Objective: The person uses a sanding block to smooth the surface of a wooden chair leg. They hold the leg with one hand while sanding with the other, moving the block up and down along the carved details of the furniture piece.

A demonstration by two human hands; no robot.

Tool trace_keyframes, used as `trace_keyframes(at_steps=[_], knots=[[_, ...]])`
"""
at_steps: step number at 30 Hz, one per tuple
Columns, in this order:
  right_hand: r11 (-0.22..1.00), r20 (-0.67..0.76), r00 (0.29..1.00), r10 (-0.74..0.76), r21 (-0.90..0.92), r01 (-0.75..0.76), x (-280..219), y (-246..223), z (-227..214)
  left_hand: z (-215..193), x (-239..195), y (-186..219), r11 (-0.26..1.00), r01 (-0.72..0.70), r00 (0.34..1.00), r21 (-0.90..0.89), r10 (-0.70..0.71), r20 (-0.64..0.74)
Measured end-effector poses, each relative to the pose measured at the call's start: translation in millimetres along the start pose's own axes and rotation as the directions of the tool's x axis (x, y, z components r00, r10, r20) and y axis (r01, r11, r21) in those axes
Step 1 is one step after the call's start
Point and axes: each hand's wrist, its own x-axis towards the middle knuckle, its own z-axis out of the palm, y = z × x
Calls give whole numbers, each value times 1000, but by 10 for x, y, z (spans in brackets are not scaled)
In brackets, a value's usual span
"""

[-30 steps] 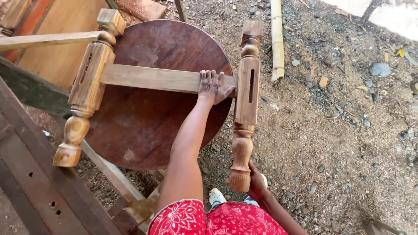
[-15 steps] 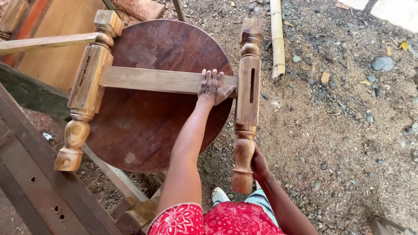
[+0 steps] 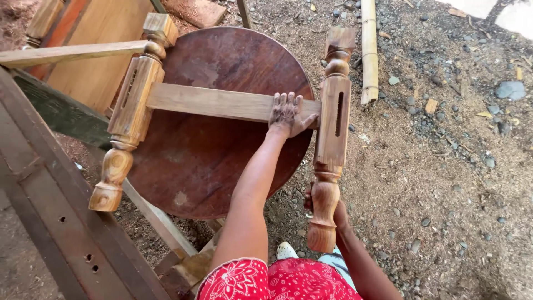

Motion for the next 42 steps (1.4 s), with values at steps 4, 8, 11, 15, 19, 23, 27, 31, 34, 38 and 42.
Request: trace_keyframes(at_steps=[4,8,11,15,19,23,27,31,34,38,42], knots=[[998,-56,997,48,-37,-50,-165,52,10,2,21,-29,1000,6,998,2,-6,-58],[991,-82,997,12,-132,-23,-68,-42,-248,-136,-18,44,1000,22,999,-10,-22,34],[965,-117,992,-56,-262,24,56,-123,-461,-178,-17,44,999,48,998,0,-48,34],[920,-264,958,-115,-393,2,-62,-136,-617,-65,-19,16,999,49,997,14,-48,-53],[942,-369,927,-61,-328,-69,-347,-81,-268,-160,-26,46,998,61,997,9,-62,49],[930,-412,909,-65,-354,-94,-158,-230,-120,-170,24,28,998,50,992,29,-53,118],[938,-251,966,-66,-345,-25,162,-322,-569,-151,8,39,999,44,990,17,-46,131],[952,-257,966,-25,-302,-55,-114,-270,-304,-191,-24,74,998,62,986,18,-64,152],[926,-409,911,-42,-358,-118,-276,-162,-273,-196,-28,60,998,56,988,17,-58,142],[934,-358,932,-56,-349,-78,-100,-250,-409,-166,-12,60,999,46,991,16,-48,124],[930,-365,931,-29,-351,-108,155,-419,-297,-185,-29,72,999,43,995,20,-44,88]])
